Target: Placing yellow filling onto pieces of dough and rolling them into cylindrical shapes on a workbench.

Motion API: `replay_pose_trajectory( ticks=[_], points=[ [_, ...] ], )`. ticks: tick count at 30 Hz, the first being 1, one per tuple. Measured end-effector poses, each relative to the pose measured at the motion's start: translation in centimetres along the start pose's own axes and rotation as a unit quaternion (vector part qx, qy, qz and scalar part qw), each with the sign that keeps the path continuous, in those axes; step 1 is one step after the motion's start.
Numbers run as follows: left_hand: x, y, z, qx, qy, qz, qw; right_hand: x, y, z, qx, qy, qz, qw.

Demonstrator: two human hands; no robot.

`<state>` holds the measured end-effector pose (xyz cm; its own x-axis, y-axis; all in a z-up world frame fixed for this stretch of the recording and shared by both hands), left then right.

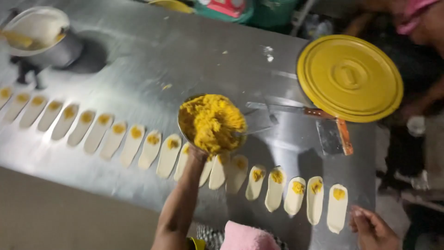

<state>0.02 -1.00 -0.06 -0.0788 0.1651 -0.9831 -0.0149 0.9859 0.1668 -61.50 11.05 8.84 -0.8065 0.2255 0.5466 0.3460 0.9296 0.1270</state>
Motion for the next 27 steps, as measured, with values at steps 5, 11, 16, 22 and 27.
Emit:
replay_pose_trajectory(
  ticks=[5,11,16,22,27],
  points=[
    [1.4,-1.2,9.9,-0.038,-0.206,0.175,0.962,6.5,1.8,10.2,0.011,-0.017,-0.099,0.995],
    [-3.5,6.1,15.4,-0.237,-0.397,0.254,0.85,3.0,9.0,-1.9,0.003,-0.134,0.028,0.991],
    [-8.9,6.8,8.5,-0.269,-0.457,0.281,0.8,1.5,9.1,-8.3,0.038,0.256,0.125,0.958],
    [-5.7,7.1,-12.3,-0.156,-0.675,0.009,0.721,-0.1,0.5,-2.8,0.143,0.26,0.081,0.951],
    [-4.6,6.2,-32.2,-0.059,-0.894,-0.209,0.393,-2.3,-7.9,1.8,0.152,0.238,-0.013,0.959]
  ],
)
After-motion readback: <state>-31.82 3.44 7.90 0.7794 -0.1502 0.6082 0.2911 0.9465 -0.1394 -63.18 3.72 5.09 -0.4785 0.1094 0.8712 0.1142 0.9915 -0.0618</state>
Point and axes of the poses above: each hand's wrist, its own y-axis away from the middle knuckle, its own x-axis out of the back of the hand, z = x × y, the point moved 1 cm from there along -y, towards the middle knuckle, and after that the axes turned 6 degrees about z, right-handed, at the moved point
